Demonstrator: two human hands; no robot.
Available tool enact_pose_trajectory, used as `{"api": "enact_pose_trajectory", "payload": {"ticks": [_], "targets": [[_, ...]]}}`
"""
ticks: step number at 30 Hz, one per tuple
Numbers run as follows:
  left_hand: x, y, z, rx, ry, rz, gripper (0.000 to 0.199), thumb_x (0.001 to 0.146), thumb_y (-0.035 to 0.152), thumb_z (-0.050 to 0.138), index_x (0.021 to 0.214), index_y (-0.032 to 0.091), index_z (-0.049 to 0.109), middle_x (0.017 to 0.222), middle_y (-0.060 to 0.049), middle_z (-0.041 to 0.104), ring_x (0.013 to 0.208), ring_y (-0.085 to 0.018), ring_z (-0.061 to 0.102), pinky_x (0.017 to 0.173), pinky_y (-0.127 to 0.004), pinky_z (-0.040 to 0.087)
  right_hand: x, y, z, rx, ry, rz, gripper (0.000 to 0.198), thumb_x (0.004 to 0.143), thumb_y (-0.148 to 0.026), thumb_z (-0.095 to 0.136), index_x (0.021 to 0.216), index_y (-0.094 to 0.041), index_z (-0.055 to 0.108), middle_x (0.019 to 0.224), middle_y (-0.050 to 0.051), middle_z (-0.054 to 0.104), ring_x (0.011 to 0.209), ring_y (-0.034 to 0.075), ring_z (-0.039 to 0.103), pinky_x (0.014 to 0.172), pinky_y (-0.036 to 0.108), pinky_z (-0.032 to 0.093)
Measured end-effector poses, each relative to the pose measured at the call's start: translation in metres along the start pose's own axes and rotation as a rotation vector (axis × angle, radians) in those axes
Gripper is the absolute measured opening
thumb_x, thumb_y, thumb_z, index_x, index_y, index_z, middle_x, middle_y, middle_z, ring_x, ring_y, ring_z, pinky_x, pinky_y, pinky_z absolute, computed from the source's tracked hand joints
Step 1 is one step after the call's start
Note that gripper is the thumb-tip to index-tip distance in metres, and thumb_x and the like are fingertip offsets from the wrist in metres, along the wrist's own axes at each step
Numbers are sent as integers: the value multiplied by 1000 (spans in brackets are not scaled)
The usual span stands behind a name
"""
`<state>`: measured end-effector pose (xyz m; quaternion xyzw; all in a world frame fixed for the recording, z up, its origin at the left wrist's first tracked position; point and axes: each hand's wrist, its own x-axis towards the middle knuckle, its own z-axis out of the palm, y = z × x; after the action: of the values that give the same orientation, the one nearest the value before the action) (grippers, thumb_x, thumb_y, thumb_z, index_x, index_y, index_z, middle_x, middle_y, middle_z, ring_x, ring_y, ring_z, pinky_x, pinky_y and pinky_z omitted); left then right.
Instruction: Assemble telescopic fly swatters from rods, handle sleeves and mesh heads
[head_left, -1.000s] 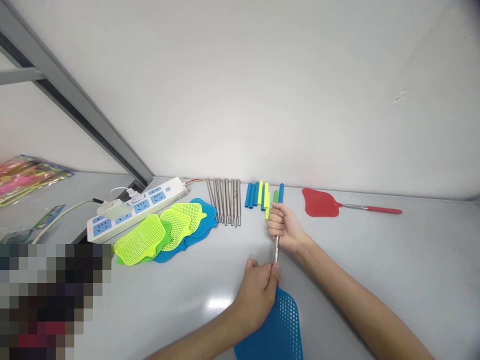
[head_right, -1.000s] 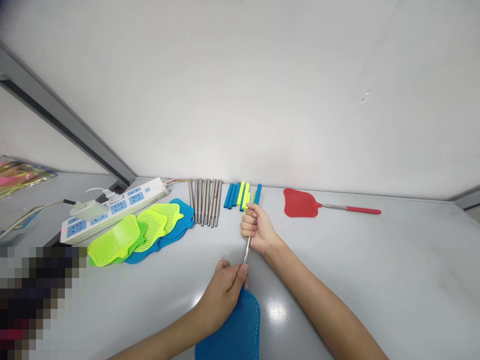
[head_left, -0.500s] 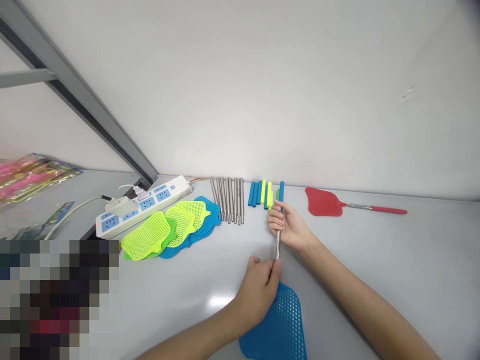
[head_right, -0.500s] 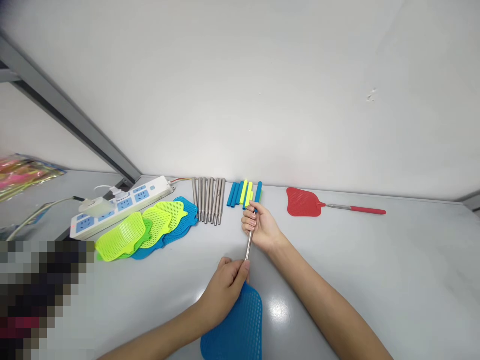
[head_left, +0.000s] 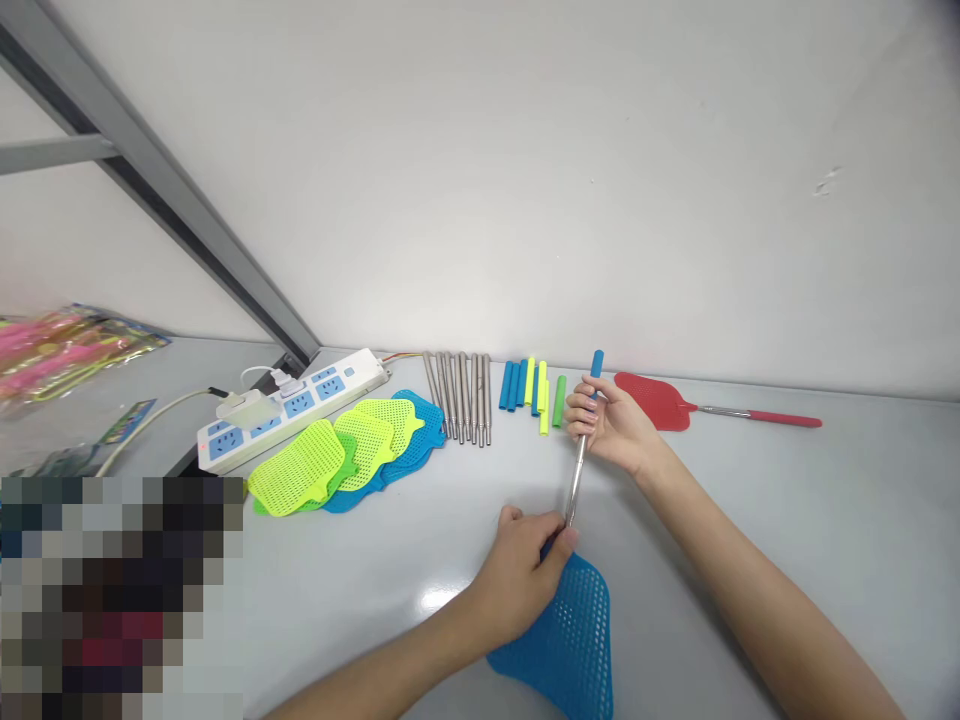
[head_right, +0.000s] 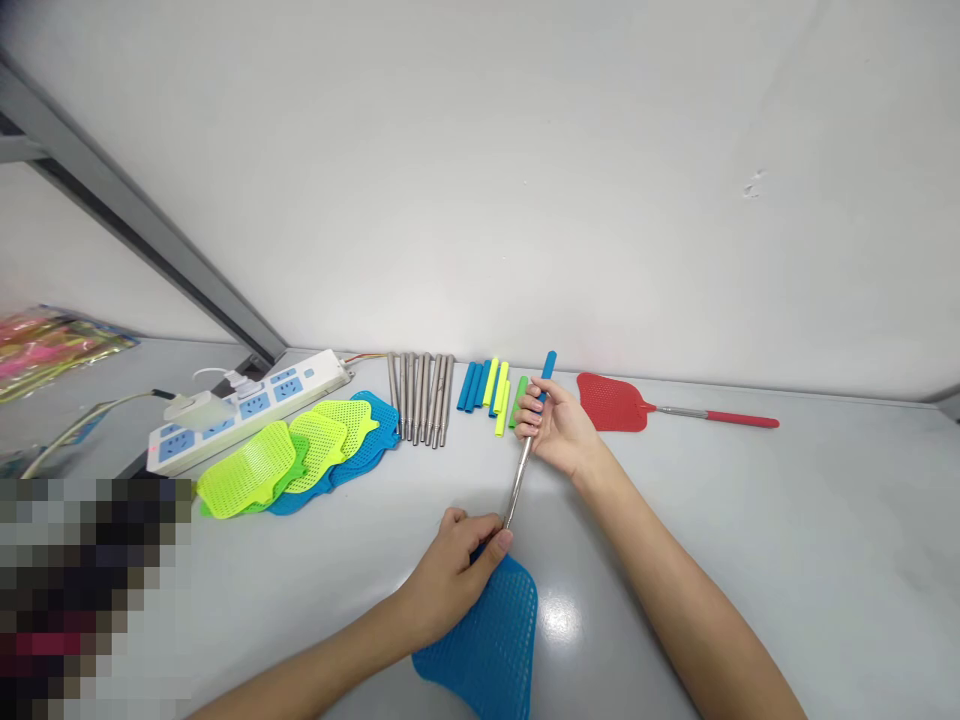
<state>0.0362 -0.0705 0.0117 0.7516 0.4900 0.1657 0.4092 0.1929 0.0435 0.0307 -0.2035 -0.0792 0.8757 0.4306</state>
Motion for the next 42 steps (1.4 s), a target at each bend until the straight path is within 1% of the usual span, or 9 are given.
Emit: {"api": "enact_pose_trajectory", "payload": {"ticks": [3,5,8,12,18,27,34,42], "targets": [[2,-3,1,7,12,44,34,86,35,24,59,16,33,54,5,38,57,-10,34,68,-28,24,0,2,1,-6,-4,-34,31,76,-25,47,53,-19,28,44,-7,25,37,6,26,34,18,24],[4,-5,3,25,21,68,33,86,33,24,59,16,33,54,6,37,55,-9,34,68,-28,23,1,5,0,-15,-6,-74,36,76,-26,47,50,-19,23,42,-7,19,34,6,21,31,18,19],[4,-7,6,50,21,85,34,86,33,23,58,16,31,53,6,35,54,-8,34,67,-28,23,2,10,-2,-24,4,-105,37,75,-26,48,49,-19,22,40,-8,15,32,5,15,29,18,15],[4,-8,6,41,-2,82,36,86,34,22,57,16,30,52,6,34,54,-8,33,68,-28,23,4,15,-7,13,0,-72,38,75,-27,48,48,-19,22,40,-9,11,32,5,11,28,17,12],[6,-7,3,-2,-13,49,36,86,35,21,57,16,28,52,6,31,53,-9,31,68,-28,24,10,25,-14,90,-19,20,39,76,-28,45,47,-19,21,40,-9,9,31,5,9,27,16,11],[5,-4,1,-7,-16,35,37,86,36,20,56,16,28,51,5,31,54,-10,31,70,-28,25,8,28,-12,79,-17,12,39,76,-29,46,48,-19,21,39,-9,11,31,5,10,27,15,12],[5,-3,-2,-62,-25,-28,39,85,40,20,56,17,33,51,4,33,62,-13,34,69,-28,28,10,35,-15,89,-5,25,39,76,-28,45,48,-19,20,39,-10,11,31,4,11,27,15,12],[5,-5,-1,-73,-11,-39,41,84,41,20,57,17,38,52,2,37,66,-14,36,68,-28,29,6,37,-10,107,-15,33,38,76,-28,46,48,-19,21,39,-9,11,31,5,11,27,16,12]]}}
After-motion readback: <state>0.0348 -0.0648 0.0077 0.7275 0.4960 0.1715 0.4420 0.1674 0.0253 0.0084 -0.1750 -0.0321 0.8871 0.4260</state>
